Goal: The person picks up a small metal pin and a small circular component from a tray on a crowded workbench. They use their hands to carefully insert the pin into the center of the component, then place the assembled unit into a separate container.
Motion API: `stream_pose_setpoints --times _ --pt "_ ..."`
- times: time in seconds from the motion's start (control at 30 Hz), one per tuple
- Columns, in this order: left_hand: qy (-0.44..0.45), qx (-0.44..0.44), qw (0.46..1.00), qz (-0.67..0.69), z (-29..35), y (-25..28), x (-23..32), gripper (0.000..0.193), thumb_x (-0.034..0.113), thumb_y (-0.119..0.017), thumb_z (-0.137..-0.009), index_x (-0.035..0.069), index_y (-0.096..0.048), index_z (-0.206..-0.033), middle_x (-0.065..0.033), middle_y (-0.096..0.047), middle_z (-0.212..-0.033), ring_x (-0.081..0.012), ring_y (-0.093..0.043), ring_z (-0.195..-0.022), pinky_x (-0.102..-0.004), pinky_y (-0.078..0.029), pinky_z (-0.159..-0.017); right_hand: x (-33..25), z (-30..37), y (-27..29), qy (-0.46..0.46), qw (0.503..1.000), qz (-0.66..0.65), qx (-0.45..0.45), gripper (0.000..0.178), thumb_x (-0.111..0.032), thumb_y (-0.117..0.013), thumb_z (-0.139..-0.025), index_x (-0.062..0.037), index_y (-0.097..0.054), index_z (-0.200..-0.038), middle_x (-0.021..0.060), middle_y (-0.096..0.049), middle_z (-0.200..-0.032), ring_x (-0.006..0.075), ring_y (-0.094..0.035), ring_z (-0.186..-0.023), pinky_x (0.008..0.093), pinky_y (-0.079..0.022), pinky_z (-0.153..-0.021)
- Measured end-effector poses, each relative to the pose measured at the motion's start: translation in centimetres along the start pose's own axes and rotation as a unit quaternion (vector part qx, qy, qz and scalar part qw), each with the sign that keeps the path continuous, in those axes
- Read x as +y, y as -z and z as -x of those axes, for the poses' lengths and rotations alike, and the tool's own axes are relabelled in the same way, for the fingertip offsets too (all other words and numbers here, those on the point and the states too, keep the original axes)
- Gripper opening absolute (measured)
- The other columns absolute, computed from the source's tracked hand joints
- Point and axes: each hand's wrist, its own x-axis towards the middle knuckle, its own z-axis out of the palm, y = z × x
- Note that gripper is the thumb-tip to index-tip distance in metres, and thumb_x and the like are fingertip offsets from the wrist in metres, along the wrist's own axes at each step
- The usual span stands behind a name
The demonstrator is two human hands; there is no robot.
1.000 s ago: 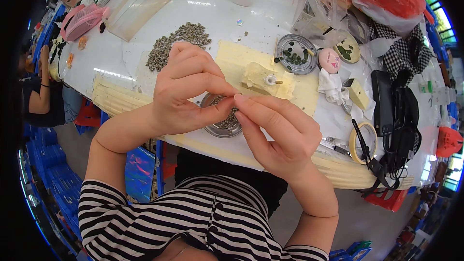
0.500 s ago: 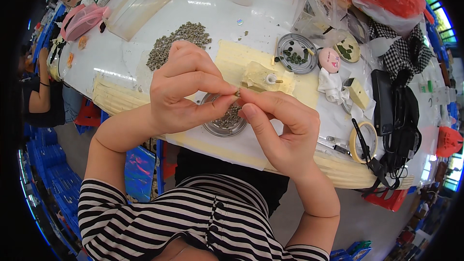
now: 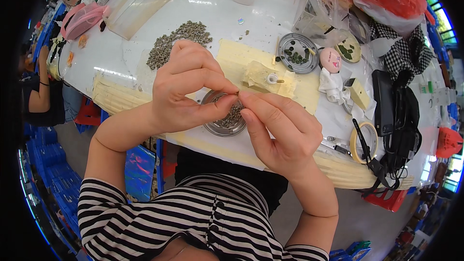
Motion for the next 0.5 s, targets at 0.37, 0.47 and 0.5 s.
stream_pose_setpoints --times 0.37,0.47,0.5 --pt "0.001 -0.008 1.0 0.003 -0.03 -0.15 -0.05 0.021 0.006 -0.082 -0.062 0.013 -0.072 -0.079 0.0033 -0.061 -0.075 -0.0138 -0.055 -0.07 -0.0304 -0.033 -0.073 0.44 -0.06 0.07 0.046 0.997 0.058 0.015 0.022 -0.006 -0.078 -0.076 -0.0022 -0.075 -0.098 0.0113 -0.071 -0.086 0.0204 -0.067 -0.068 0.0272 -0.053 -0.057" --pt "0.004 -0.014 1.0 -0.003 0.1 -0.01 -0.05 0.022 0.007 -0.083 -0.063 0.014 -0.072 -0.081 0.0037 -0.061 -0.075 -0.0136 -0.054 -0.069 -0.0307 -0.032 -0.073 0.03 -0.33 0.09 0.001 1.0 0.008 0.004 0.018 -0.005 -0.076 -0.08 -0.0009 -0.074 -0.098 0.0121 -0.071 -0.086 0.0201 -0.068 -0.07 0.0264 -0.054 -0.061" --pt "-0.004 -0.01 1.0 0.001 0.01 -0.06 -0.07 0.022 0.007 -0.083 -0.063 0.014 -0.073 -0.081 0.0039 -0.061 -0.075 -0.0135 -0.054 -0.069 -0.0308 -0.032 -0.073 -0.04 -0.19 0.04 -0.035 0.999 -0.022 -0.003 0.017 -0.005 -0.074 -0.082 -0.0003 -0.073 -0.099 0.0119 -0.071 -0.085 0.0192 -0.068 -0.071 0.026 -0.054 -0.062"
